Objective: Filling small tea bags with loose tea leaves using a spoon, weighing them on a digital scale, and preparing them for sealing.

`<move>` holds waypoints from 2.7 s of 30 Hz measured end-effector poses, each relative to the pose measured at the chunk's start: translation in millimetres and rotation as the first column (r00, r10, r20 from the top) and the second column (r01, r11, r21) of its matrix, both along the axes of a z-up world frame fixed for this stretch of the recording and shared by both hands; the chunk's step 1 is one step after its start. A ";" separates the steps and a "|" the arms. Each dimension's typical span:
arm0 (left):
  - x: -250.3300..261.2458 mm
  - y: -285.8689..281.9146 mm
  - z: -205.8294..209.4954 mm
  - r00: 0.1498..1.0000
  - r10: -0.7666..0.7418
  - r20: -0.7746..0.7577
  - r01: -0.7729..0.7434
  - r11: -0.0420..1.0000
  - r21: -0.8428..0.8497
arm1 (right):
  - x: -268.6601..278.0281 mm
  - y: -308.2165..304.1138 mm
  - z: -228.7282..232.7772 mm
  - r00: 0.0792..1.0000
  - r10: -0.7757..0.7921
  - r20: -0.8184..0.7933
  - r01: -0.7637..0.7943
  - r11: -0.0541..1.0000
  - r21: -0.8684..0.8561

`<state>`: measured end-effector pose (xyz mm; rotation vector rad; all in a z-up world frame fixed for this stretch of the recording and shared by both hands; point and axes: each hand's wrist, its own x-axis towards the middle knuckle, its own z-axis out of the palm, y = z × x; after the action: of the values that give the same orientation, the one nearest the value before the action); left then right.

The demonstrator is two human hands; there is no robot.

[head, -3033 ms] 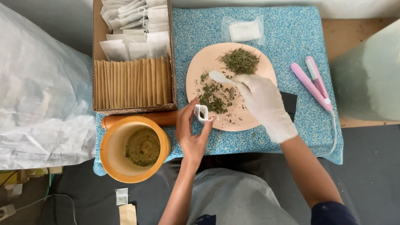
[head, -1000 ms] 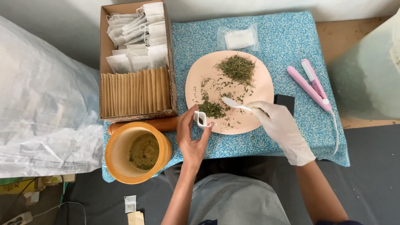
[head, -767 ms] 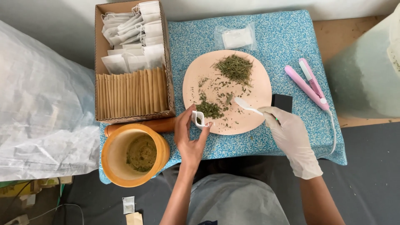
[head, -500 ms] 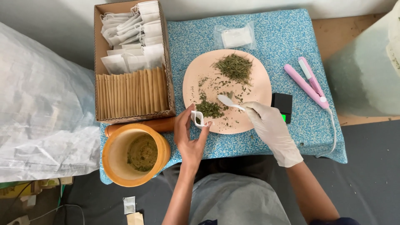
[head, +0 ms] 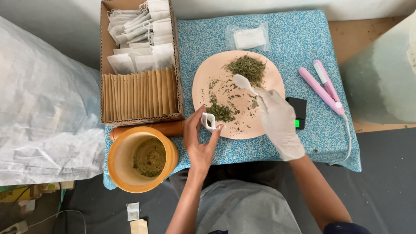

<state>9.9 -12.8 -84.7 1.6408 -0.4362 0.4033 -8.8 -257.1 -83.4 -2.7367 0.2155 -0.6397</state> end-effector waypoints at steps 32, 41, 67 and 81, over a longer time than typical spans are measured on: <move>27.2 -14.0 8.4 0.935 -0.126 -0.333 0.118 0.992 -0.044 | -57.0 85.9 6.8 0.987 0.052 -0.152 0.018 0.906 0.424; 34.9 -20.9 20.3 0.928 -0.198 -0.316 0.173 0.979 -0.105 | -49.7 68.0 14.7 0.986 0.059 -0.156 0.077 0.664 0.744; 26.8 -6.3 24.0 0.944 -0.253 -0.213 0.286 0.947 0.144 | -25.6 -6.4 108.2 0.983 0.171 -0.061 -0.097 0.778 0.621; 28.7 -1.8 13.0 0.861 -0.413 -0.297 0.441 0.897 0.031 | -6.4 -19.6 122.3 0.888 0.433 -0.152 -0.431 0.901 0.049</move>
<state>38.6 -14.7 -71.6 1.6081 -0.5924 -0.1912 -15.2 -276.7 38.8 -2.6871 -0.3485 -0.2916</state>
